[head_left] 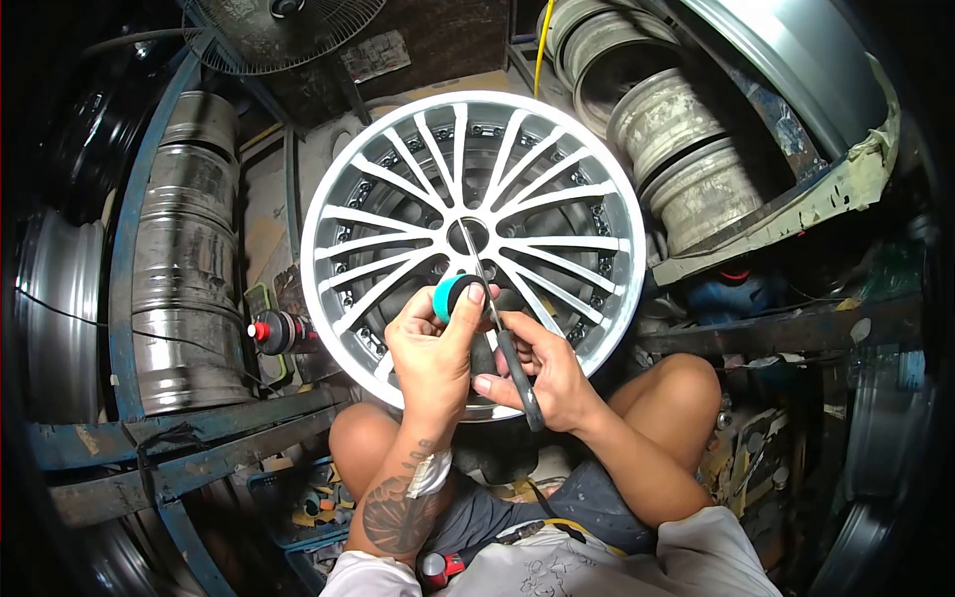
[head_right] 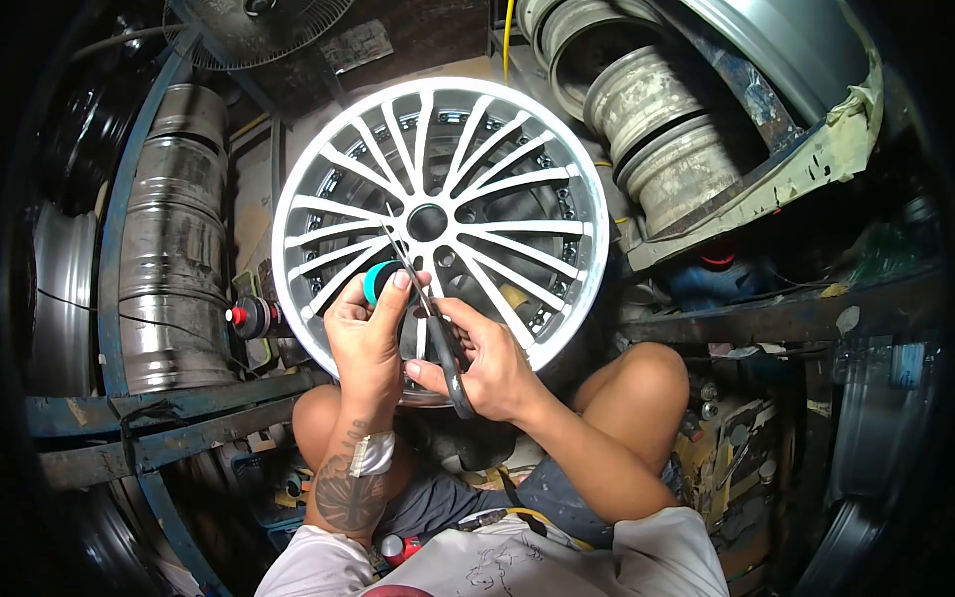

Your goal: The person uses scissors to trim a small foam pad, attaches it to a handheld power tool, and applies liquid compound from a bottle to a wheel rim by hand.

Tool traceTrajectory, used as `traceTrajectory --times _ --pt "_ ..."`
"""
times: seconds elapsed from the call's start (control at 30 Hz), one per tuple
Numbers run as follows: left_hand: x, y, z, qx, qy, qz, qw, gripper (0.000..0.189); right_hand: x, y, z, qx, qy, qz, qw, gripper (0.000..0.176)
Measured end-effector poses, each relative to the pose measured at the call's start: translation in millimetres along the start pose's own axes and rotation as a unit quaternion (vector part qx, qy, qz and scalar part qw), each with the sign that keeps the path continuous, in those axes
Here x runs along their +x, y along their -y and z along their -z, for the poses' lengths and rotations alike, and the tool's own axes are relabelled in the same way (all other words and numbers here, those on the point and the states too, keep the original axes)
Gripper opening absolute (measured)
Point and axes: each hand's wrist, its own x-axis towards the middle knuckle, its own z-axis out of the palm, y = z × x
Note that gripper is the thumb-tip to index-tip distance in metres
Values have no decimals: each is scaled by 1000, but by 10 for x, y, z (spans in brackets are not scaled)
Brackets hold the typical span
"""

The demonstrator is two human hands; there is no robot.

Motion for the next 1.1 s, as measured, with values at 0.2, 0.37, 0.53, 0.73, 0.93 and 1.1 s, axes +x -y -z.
traceTrajectory --times 0.2,0.37,0.53,0.73,0.93,1.1 --pt "-17 -17 -12 -4 6 1 1000 15 -13 33 -13 28 -3 -7 1000 52" --pt "-25 -48 8 4 13 -2 1000 14 -23 27 -17 21 -2 -12 1000 52" --pt "-29 -60 41 40 47 0 998 15 -24 33 -9 17 -6 29 999 53" --pt "-31 -77 32 39 53 -11 998 15 -30 40 9 19 8 -19 1000 57" --pt "-43 -131 50 47 64 9 997 14 -35 40 -12 14 -5 14 1000 56" --pt "-38 -98 64 55 68 1 996 14 -41 14 13 -18 -11 9 1000 57"
